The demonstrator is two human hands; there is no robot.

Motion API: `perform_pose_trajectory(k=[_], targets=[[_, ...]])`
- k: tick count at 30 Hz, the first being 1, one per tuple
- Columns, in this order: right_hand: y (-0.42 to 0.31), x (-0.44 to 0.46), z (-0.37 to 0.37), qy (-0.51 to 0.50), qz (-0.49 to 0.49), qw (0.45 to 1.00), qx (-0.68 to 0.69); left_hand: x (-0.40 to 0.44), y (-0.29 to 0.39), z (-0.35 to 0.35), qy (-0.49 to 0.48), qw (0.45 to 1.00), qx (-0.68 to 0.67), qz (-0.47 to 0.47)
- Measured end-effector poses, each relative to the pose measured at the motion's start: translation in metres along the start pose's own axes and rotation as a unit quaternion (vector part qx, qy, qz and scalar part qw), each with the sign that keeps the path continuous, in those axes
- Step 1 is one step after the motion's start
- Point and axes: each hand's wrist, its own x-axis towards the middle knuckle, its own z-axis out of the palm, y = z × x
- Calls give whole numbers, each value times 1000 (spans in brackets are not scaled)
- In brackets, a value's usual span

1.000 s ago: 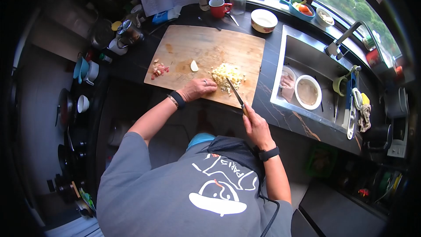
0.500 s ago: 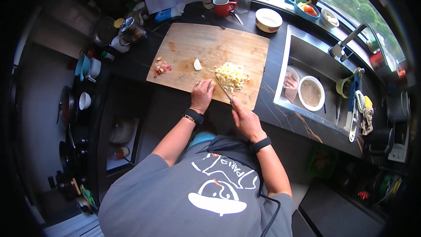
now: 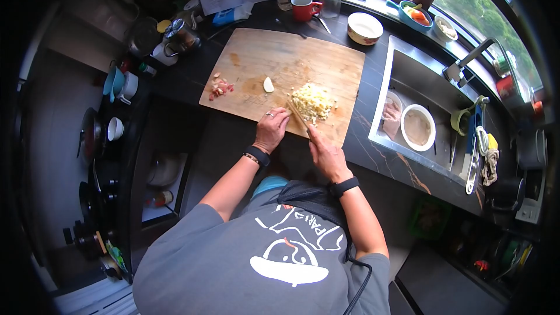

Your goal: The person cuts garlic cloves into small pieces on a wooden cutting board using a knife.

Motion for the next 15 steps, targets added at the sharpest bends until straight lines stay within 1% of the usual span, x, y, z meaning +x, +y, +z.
perform_pose_trajectory(k=[1, 3, 4, 6, 8, 10, 12, 13, 15], targets=[[1, 0, 3, 0, 0, 1000, 0, 1, 0, 0, 2, 1000, 4, 6], [2, 0, 8, 48, -76, 996, -15, 2, 0, -2, -5, 1000, 4, 11], [2, 0, 7, 49, -76, 996, -16, 3, 0, -2, -12, 1000, 5, 15], [-1, -2, 4, 37, -28, 998, -37, 7, -2, -3, -18, 999, 4, 28], [1, -3, 9, 45, -44, 997, -48, 8, -4, -5, -25, 999, 3, 41], [-3, -2, 7, 55, -60, 995, -60, 11, -5, -9, -69, 996, 11, 47], [-7, -2, 2, 37, -10, 997, -61, 12, -6, -9, -64, 997, 0, 50], [-9, 0, 0, 36, -10, 997, -61, 12, -6, -9, -60, 997, -11, 52], [-9, 2, -3, -24, 27, 996, -86, 14, -4, -11, -54, 997, -12, 54]])
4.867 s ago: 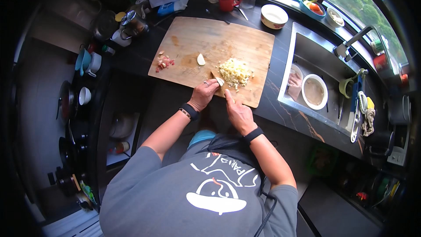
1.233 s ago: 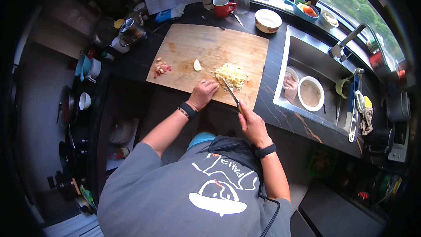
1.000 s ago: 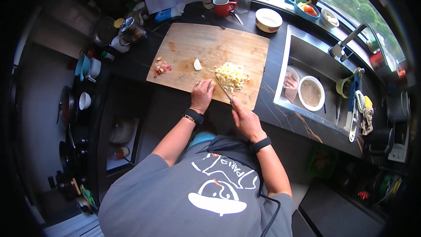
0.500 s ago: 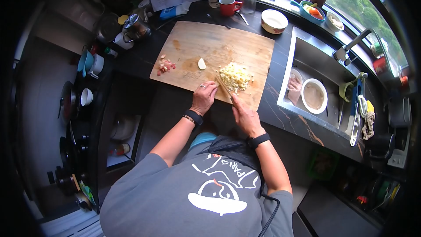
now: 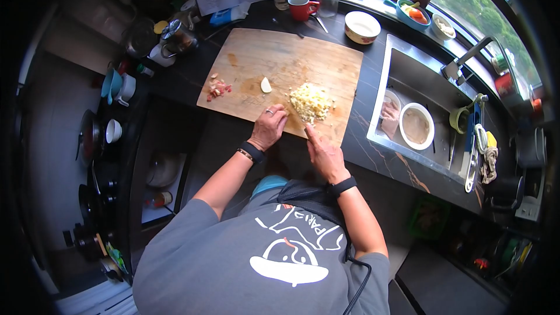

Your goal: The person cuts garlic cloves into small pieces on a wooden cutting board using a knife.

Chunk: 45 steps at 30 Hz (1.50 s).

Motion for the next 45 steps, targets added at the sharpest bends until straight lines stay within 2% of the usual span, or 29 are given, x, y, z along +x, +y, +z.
perform_pose_trajectory(k=[1, 3, 7, 12, 22, 34, 36, 40, 43, 45], targets=[[3, 0, 3, 1, 2, 1000, 0, 1, 1, -1, 6, 1000, 1, 2], [7, 0, 10, 33, -58, 998, -1, 1, -2, 0, 1, 1000, -4, 4], [7, -1, 4, 31, -34, 999, -1, -3, -4, 4, 8, 1000, -8, 4], [8, -5, 9, 69, -79, 994, 18, -4, -2, 5, 24, 1000, -7, -2], [-5, -8, 3, 19, -60, 997, -53, -7, -6, 7, 11, 1000, 3, 20], [-9, -4, 15, 36, -68, 993, -94, -9, -3, 8, 22, 1000, 6, 8], [-4, 4, 27, 78, -87, 990, -84, -9, -3, 8, 22, 1000, 9, 6], [2, 8, 36, 80, -85, 990, -79, -10, -3, 8, 29, 1000, 10, 3], [13, -11, 22, 67, -86, 994, -28, -12, -2, 7, 23, 1000, 17, 9], [16, -30, 9, -5, -47, 998, -30, -12, -2, 7, 25, 999, 22, 13]])
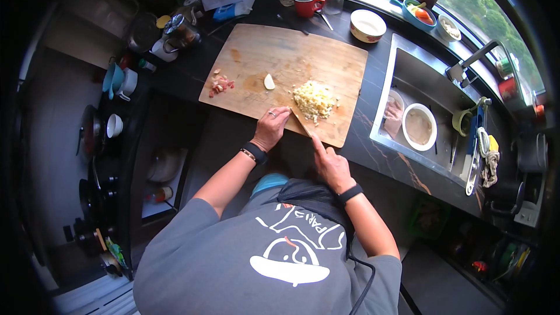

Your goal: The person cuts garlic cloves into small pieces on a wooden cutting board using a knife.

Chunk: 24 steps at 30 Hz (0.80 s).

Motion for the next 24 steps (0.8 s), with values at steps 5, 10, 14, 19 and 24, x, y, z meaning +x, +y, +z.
perform_pose_trajectory(k=[5, 10, 14, 19, 24], targets=[[5, -7, -15, 63, -28, 996, 59, 1, 1, -1, 7, 1000, -3, 0], [-14, 13, -15, 65, -38, 996, 44, 0, 0, -1, -1, 1000, -6, 3], [-23, 21, -17, -10, 5, 1000, -2, 0, -2, 1, 1, 1000, -7, 2], [-18, 31, 8, 27, -27, 999, -19, -2, -1, 2, 1, 1000, -11, -9], [-13, 41, 25, 57, -27, 997, -42, -2, -2, 2, 6, 1000, -14, -9]])
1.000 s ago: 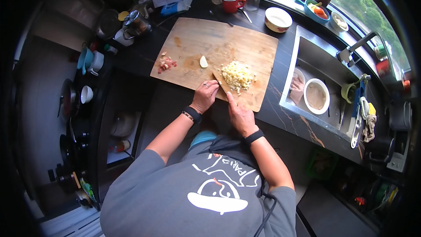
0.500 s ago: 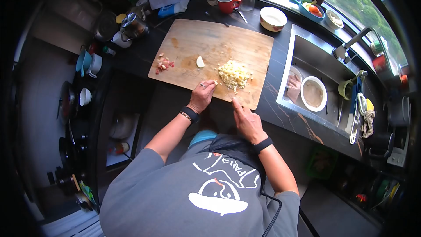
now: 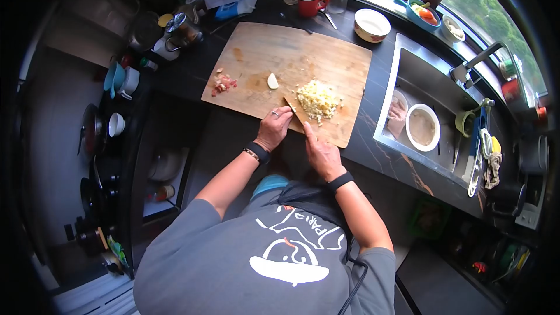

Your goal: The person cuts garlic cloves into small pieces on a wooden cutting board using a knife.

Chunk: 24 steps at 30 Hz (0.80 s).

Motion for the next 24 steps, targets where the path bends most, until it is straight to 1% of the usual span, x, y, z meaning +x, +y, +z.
perform_pose_trajectory(k=[4, 6, 7, 8, 10, 12, 14, 16, 20, 24], targets=[[8, -22, -17, -25, 9, 999, 31, 0, 1, -2, -3, 1000, -9, -8], [13, -37, -32, -74, 27, 996, 47, 1, 3, -2, 7, 1000, -12, -11], [16, -43, -39, -99, 38, 991, 81, 2, 3, -3, 15, 1000, -11, -14], [19, -44, -45, -98, 38, 991, 79, 2, 3, -3, 17, 1000, -12, -13], [21, -44, -58, -59, -1, 988, 143, 2, 3, -3, 17, 999, -26, -33], [18, -41, -61, -54, 2, 991, 121, 2, 2, -3, 18, 999, -34, -32], [14, -34, -53, -4, -4, 994, 112, 4, 1, -2, 19, 999, -40, -31], [7, -26, -47, -17, -2, 996, 92, 2, -1, -2, 0, 1000, -19, -10], [-6, -13, -40, -58, 14, 997, 43, 1, -2, 0, 7, 1000, -11, -1], [-4, -5, -20, -46, 3, 998, 51, 1, -2, 0, 10, 1000, -11, -1]])
